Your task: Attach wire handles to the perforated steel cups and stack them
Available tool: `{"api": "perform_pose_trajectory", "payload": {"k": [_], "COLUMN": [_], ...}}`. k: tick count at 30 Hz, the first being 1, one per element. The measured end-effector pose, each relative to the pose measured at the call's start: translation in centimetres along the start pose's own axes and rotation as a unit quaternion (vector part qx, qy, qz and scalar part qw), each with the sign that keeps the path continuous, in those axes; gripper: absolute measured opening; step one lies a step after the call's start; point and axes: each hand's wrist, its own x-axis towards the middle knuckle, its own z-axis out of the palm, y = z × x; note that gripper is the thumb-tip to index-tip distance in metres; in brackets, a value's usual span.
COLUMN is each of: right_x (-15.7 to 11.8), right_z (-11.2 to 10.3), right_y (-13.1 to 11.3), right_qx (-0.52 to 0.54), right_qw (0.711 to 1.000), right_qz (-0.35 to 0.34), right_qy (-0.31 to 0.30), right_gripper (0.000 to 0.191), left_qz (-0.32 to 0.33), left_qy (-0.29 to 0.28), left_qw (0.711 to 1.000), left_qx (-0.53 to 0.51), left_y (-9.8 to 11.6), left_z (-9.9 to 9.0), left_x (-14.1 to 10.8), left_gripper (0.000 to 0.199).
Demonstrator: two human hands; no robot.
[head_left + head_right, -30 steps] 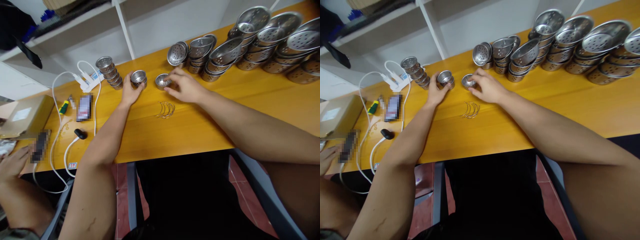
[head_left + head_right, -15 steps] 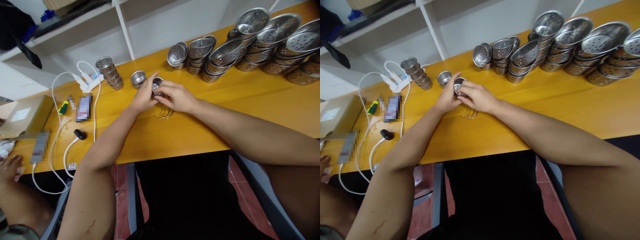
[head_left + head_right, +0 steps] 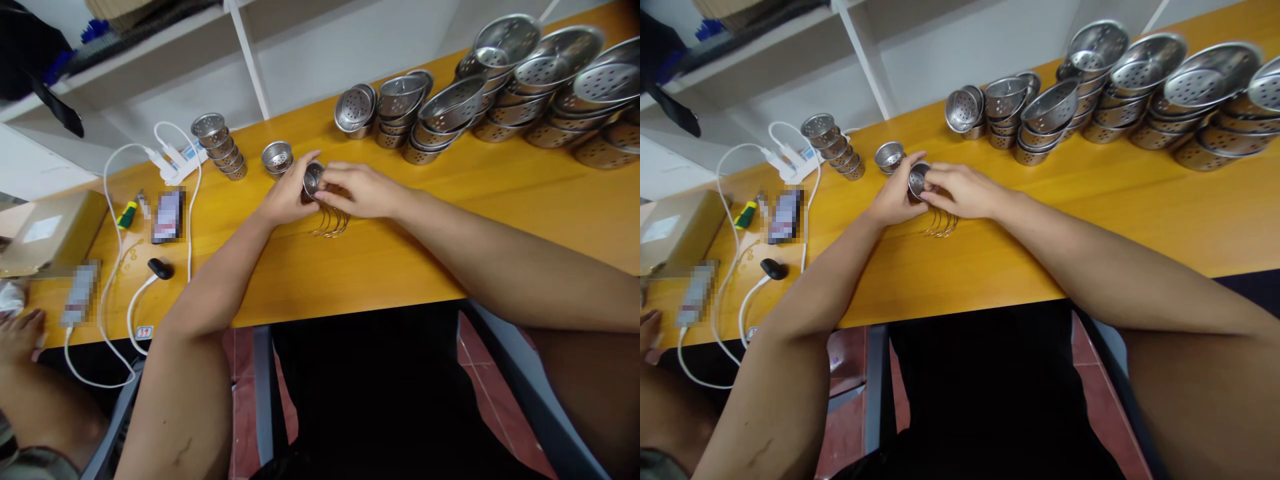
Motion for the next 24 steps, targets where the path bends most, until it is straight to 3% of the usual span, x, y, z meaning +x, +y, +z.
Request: {"api": "perform_pose_trajectory", "payload": {"k": [14, 20, 24], "right_x": [0.41, 0.52, 0.61], "right_z": [0.04, 0.00, -0.22], "right_y": [-0.41, -0.52, -0.76], "right_qx": [0.062, 0.063, 0.075], "right_qw": [0.994, 0.993, 0.992], "right_qz": [0.043, 0.060, 0.067], "right_qy": [0.083, 0.078, 0.073], "right_gripper": [0.055, 0.065, 0.069], "left_qz": [-0.003, 0.035, 0.011], "left_qy": [0.042, 0.031, 0.033], "left_qw": [0.999, 0.999, 0.999], "left_qx": [-0.016, -0.019, -0.027], "left_y": [-0.14, 0.08, -0.08], "left_z": [0.56, 0.24, 0.32], "left_x": [0.45, 0.42, 0.37], "left_gripper": [0.101, 0.104, 0.105]}}
